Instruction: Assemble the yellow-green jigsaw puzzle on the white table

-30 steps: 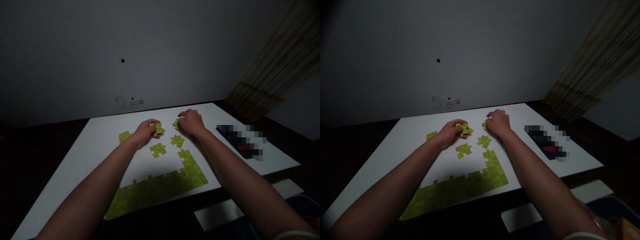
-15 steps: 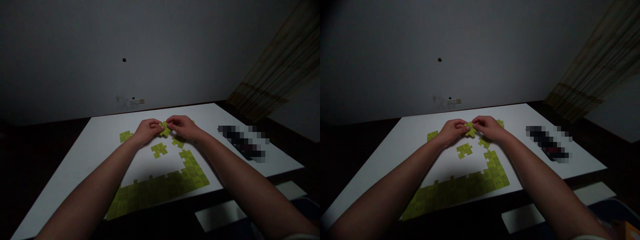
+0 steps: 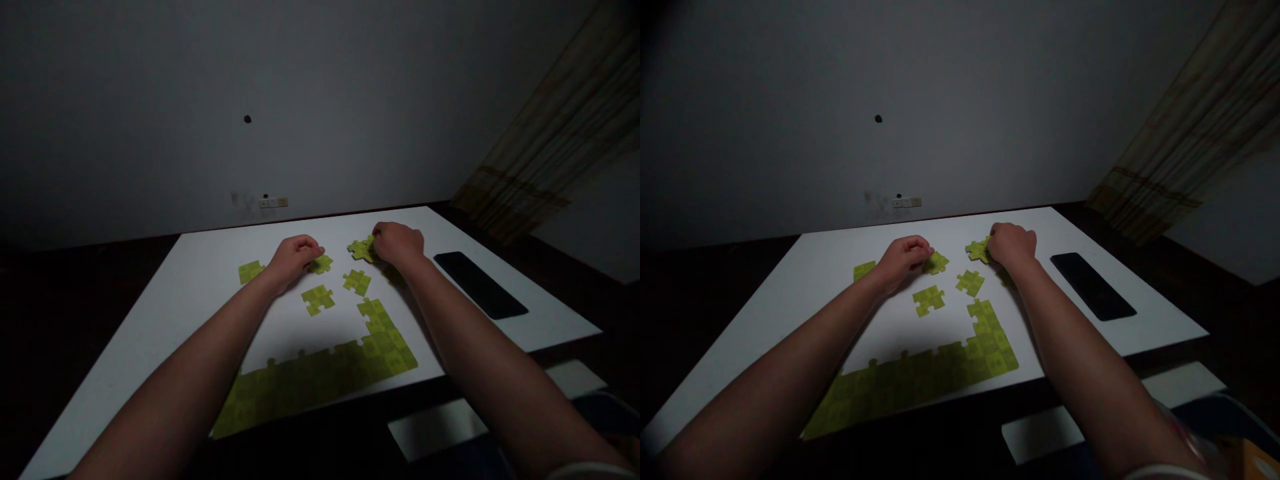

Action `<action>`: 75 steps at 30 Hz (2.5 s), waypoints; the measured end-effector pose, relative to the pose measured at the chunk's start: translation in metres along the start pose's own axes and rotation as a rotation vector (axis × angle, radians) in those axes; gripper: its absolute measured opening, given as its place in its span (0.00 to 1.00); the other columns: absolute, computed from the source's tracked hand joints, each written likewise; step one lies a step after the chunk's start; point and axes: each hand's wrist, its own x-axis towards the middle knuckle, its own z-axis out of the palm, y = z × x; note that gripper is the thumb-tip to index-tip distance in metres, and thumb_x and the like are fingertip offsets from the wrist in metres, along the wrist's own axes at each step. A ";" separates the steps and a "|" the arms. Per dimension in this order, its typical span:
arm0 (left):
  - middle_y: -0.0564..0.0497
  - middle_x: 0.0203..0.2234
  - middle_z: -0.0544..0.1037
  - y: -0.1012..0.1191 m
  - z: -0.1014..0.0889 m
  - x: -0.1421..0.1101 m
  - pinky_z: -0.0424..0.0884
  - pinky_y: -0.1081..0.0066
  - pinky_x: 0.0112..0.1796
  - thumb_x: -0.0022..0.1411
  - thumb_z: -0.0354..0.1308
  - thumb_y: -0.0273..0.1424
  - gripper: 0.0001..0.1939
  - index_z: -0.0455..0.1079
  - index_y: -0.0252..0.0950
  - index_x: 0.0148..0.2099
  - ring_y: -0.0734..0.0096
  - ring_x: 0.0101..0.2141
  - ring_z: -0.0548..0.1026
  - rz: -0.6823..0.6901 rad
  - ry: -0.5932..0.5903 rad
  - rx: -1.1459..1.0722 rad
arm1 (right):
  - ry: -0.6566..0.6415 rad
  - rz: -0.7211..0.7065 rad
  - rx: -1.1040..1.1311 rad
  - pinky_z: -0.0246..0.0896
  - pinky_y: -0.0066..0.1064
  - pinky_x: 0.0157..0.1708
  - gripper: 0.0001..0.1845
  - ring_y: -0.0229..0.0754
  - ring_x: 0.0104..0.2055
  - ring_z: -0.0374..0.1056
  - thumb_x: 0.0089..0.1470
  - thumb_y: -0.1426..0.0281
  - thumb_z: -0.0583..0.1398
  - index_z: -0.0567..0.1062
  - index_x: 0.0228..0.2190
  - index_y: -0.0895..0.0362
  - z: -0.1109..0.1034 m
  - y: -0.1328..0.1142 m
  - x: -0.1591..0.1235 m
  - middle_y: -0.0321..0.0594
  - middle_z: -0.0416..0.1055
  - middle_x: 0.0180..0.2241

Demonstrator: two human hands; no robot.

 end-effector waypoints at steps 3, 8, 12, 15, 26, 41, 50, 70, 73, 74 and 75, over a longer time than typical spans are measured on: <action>0.56 0.22 0.69 0.000 0.000 0.000 0.59 0.67 0.31 0.55 0.75 0.38 0.12 0.77 0.38 0.33 0.73 0.26 0.63 0.012 0.002 0.018 | 0.030 -0.024 -0.019 0.63 0.59 0.60 0.11 0.66 0.58 0.75 0.65 0.69 0.65 0.90 0.42 0.52 0.001 0.004 0.002 0.59 0.83 0.52; 0.55 0.22 0.69 -0.001 0.000 -0.001 0.59 0.66 0.32 0.54 0.71 0.35 0.08 0.80 0.38 0.35 0.71 0.26 0.63 0.024 -0.047 0.033 | 0.036 -0.217 0.117 0.67 0.53 0.58 0.16 0.63 0.57 0.75 0.69 0.68 0.60 0.90 0.46 0.52 0.000 -0.002 0.000 0.55 0.84 0.53; 0.53 0.25 0.73 -0.003 -0.001 0.000 0.62 0.66 0.33 0.55 0.70 0.33 0.06 0.81 0.38 0.36 0.70 0.28 0.66 0.063 -0.024 0.054 | -0.100 -0.471 0.263 0.68 0.50 0.58 0.15 0.59 0.54 0.76 0.69 0.66 0.61 0.89 0.46 0.51 0.000 -0.012 -0.007 0.49 0.87 0.49; 0.51 0.27 0.77 -0.007 -0.002 0.002 0.65 0.66 0.34 0.57 0.70 0.31 0.04 0.81 0.37 0.36 0.69 0.30 0.69 0.078 -0.002 0.101 | -0.152 -0.525 0.332 0.68 0.52 0.60 0.14 0.59 0.53 0.76 0.67 0.67 0.62 0.90 0.45 0.49 0.001 -0.019 -0.012 0.47 0.87 0.48; 0.48 0.31 0.82 -0.017 -0.001 -0.004 0.66 0.67 0.36 0.60 0.65 0.27 0.06 0.84 0.38 0.39 0.66 0.32 0.72 0.161 -0.136 0.451 | -0.210 -0.529 0.402 0.69 0.50 0.58 0.13 0.58 0.51 0.77 0.65 0.68 0.63 0.90 0.44 0.48 0.003 -0.021 -0.013 0.46 0.87 0.46; 0.46 0.31 0.84 -0.015 -0.002 -0.006 0.66 0.65 0.36 0.65 0.62 0.26 0.11 0.86 0.42 0.41 0.62 0.32 0.73 0.194 -0.166 0.510 | -0.272 -0.539 0.391 0.70 0.48 0.55 0.14 0.56 0.48 0.79 0.66 0.64 0.63 0.90 0.44 0.48 0.006 -0.020 -0.014 0.46 0.88 0.44; 0.46 0.30 0.83 -0.017 -0.001 -0.005 0.69 0.64 0.38 0.63 0.63 0.26 0.10 0.86 0.42 0.41 0.61 0.32 0.73 0.198 -0.172 0.510 | -0.259 -0.570 0.423 0.70 0.47 0.50 0.12 0.54 0.43 0.78 0.67 0.64 0.64 0.89 0.42 0.49 0.008 -0.020 -0.013 0.46 0.86 0.42; 0.46 0.35 0.86 -0.014 -0.002 -0.005 0.72 0.62 0.41 0.67 0.59 0.27 0.12 0.84 0.38 0.47 0.63 0.35 0.77 0.175 -0.212 0.681 | -0.254 -0.616 0.330 0.71 0.44 0.49 0.10 0.53 0.46 0.79 0.71 0.67 0.64 0.87 0.46 0.52 0.007 -0.020 -0.013 0.49 0.85 0.47; 0.47 0.34 0.85 -0.014 -0.002 -0.005 0.72 0.63 0.40 0.68 0.59 0.27 0.12 0.84 0.38 0.46 0.64 0.35 0.76 0.174 -0.208 0.678 | -0.256 -0.620 0.312 0.71 0.44 0.49 0.10 0.53 0.46 0.78 0.71 0.66 0.64 0.87 0.46 0.53 0.007 -0.020 -0.013 0.49 0.85 0.48; 0.47 0.34 0.85 -0.014 -0.002 -0.005 0.72 0.63 0.40 0.68 0.59 0.27 0.12 0.84 0.38 0.46 0.64 0.35 0.76 0.176 -0.208 0.678 | -0.257 -0.623 0.306 0.71 0.44 0.49 0.10 0.53 0.47 0.78 0.71 0.66 0.64 0.87 0.46 0.52 0.007 -0.020 -0.013 0.49 0.85 0.48; 0.47 0.34 0.85 -0.014 -0.002 -0.005 0.72 0.63 0.40 0.68 0.59 0.27 0.11 0.84 0.38 0.46 0.64 0.35 0.76 0.178 -0.208 0.679 | -0.258 -0.625 0.301 0.70 0.44 0.50 0.10 0.53 0.47 0.78 0.71 0.66 0.64 0.87 0.46 0.52 0.008 -0.020 -0.013 0.49 0.85 0.48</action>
